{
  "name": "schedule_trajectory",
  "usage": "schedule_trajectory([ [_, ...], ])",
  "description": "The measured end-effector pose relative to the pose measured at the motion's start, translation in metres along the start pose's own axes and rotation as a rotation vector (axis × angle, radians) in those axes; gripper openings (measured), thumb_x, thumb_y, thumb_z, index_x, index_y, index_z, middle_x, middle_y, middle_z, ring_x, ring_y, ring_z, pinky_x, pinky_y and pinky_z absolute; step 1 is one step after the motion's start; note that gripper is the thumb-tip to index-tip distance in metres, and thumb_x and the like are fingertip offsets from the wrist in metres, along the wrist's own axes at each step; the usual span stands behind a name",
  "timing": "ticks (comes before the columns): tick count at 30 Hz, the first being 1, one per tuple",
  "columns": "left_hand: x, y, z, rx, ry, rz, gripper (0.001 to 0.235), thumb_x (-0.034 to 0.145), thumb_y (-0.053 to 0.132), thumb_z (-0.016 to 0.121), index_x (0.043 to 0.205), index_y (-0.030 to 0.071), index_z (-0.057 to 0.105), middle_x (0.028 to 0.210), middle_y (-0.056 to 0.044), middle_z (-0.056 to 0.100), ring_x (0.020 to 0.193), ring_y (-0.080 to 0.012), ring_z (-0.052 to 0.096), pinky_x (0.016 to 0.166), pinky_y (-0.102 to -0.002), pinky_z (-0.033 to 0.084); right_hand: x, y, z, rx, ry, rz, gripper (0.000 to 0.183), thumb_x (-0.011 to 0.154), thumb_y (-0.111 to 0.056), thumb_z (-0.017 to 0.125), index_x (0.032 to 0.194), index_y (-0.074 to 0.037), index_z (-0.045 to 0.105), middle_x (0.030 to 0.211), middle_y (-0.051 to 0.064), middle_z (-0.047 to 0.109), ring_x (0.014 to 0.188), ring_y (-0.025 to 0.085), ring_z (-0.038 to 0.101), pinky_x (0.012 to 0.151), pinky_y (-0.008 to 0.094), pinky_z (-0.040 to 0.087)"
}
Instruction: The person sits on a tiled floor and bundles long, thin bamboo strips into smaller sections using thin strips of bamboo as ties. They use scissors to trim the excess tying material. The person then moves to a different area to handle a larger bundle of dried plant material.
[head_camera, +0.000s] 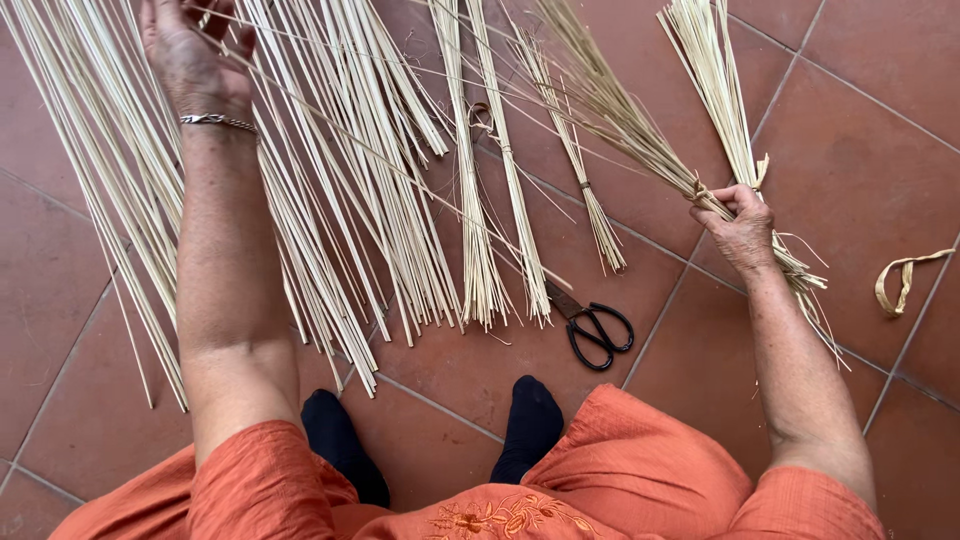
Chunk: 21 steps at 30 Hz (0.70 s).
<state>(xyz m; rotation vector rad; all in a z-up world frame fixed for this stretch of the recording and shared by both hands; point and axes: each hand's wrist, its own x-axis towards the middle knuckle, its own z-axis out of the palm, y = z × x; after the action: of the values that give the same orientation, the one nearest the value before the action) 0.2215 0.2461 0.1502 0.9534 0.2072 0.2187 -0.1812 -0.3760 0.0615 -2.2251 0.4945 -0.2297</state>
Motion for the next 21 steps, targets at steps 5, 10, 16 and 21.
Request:
schedule_trajectory([
  [5, 0.029, 0.063, -0.080, -0.025, -0.004, 0.136, 0.043, 0.104, 0.047, 0.054, 0.118, 0.007, 0.063, 0.076, -0.010, 0.071, 0.071, -0.0239, 0.076, 0.060, -0.043, 0.067, 0.005, 0.028, -0.017, 0.036, 0.088, 0.157, 0.027, 0.099, -0.008, 0.081, 0.115, -0.002, 0.061, 0.098, 0.009, 0.076, 0.090, 0.012, 0.073, 0.078, 0.026, 0.056],
  [10, 0.060, 0.086, -0.137, -0.072, 0.218, 0.141, 0.039, 0.111, 0.037, 0.055, 0.120, 0.000, 0.059, 0.062, -0.001, 0.045, 0.050, -0.0103, 0.048, 0.041, -0.028, 0.041, 0.020, 0.020, -0.015, -0.186, 0.184, 0.111, 0.037, 0.092, -0.011, 0.085, 0.120, -0.003, 0.062, 0.105, 0.011, 0.074, 0.095, 0.021, 0.071, 0.085, 0.040, 0.056],
  [16, 0.068, 0.079, -0.164, 0.048, 0.183, -0.011, 0.033, 0.106, 0.037, 0.061, 0.113, 0.005, 0.058, 0.073, -0.003, 0.050, 0.063, -0.0137, 0.049, 0.053, -0.033, 0.042, 0.033, -0.044, 0.027, -0.375, 0.104, -0.234, 0.027, 0.096, -0.009, 0.080, 0.121, -0.006, 0.069, 0.125, 0.014, 0.070, 0.123, 0.029, 0.059, 0.109, 0.045, 0.046],
  [21, 0.061, 0.074, -0.178, 0.119, 0.229, -0.036, 0.037, 0.103, 0.040, 0.064, 0.115, 0.006, 0.058, 0.082, -0.004, 0.052, 0.072, -0.0159, 0.050, 0.062, -0.037, 0.043, 0.016, -0.136, 0.085, -0.039, -0.395, -0.087, 0.063, 0.102, -0.065, 0.043, 0.138, -0.017, 0.061, 0.145, 0.015, 0.057, 0.138, 0.030, 0.051, 0.116, 0.050, 0.044],
])
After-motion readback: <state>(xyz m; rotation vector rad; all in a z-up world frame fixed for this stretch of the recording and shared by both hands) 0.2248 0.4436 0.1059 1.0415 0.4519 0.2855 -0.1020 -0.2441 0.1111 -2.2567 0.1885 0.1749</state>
